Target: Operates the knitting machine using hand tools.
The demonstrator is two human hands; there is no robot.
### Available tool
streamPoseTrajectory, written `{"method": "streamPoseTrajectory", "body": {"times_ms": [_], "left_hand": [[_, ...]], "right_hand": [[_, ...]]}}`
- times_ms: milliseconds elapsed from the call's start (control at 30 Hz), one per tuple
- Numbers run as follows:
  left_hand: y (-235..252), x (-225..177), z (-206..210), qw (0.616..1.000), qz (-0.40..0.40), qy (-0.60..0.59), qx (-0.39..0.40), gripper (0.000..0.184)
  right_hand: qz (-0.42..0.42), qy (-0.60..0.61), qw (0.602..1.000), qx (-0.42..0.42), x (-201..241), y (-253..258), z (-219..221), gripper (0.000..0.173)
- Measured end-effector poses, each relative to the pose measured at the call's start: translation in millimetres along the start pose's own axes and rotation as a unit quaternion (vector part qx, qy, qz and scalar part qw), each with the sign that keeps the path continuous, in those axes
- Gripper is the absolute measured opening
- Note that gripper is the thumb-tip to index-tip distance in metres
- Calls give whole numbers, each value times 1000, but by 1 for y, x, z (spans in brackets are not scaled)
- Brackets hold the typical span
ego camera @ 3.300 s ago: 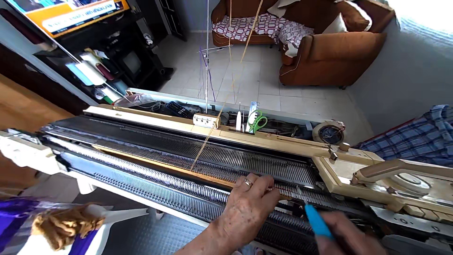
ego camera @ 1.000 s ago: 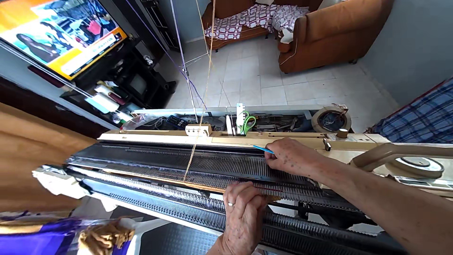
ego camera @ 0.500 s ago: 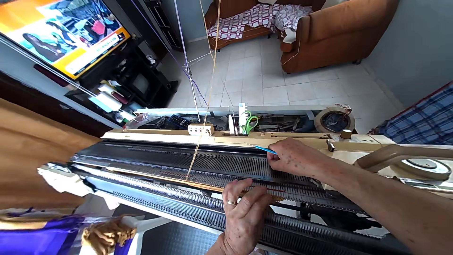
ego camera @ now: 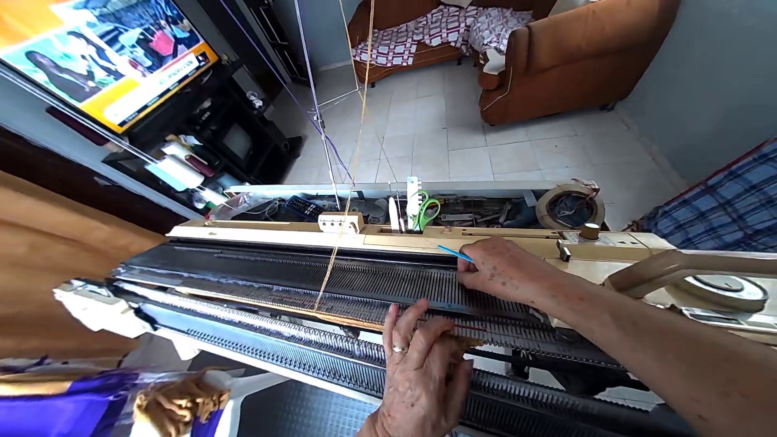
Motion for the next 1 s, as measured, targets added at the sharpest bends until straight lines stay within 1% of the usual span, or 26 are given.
{"method": "streamPoseTrajectory", "body": {"times_ms": [67,167,267,400,500,567,633,667,767,833,900,1000], "left_hand": [[5,-1,-2,1000,1,2,1,17],[14,-1,-5,1000,-2,-21,-22,20],[18,-1,-3,999,-4,-31,-45,18],[20,-3,4,994,-38,-74,-69,13],[18,-4,4,989,-55,-120,-66,15],[18,-4,-3,988,-67,-132,-42,14],[19,-4,-12,991,-71,-113,-5,9],[20,-4,-17,993,-63,-93,19,10],[28,-6,-26,996,-10,-26,86,25],[33,-7,-26,996,19,25,89,24],[36,-8,-25,995,33,60,70,18],[39,-10,-21,996,32,69,49,19]], "right_hand": [[0,2,1000,3,0,0,0,16],[11,-2,1000,10,1,-1,-2,17],[9,-4,1000,19,2,-2,-2,16],[-6,8,999,35,1,-3,-3,16],[3,5,1000,22,2,-4,-2,16],[13,1,1000,4,3,-5,-2,18],[26,2,1000,-2,4,-6,-2,19],[30,3,1000,0,5,-6,-2,20],[31,1,999,8,4,-5,-4,18],[31,-1,999,13,4,-5,-4,16],[35,-5,999,14,4,-5,-4,16],[38,-3,999,23,5,-5,-5,15]]}}
Point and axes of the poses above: each hand's wrist, its own y-axis towards the middle knuckle, its own z-axis out of the palm, x = y × z, the point moved 1 cm from there along y, towards the middle knuckle, and after that the axes turned 6 degrees about y, right-handed, at the moved point
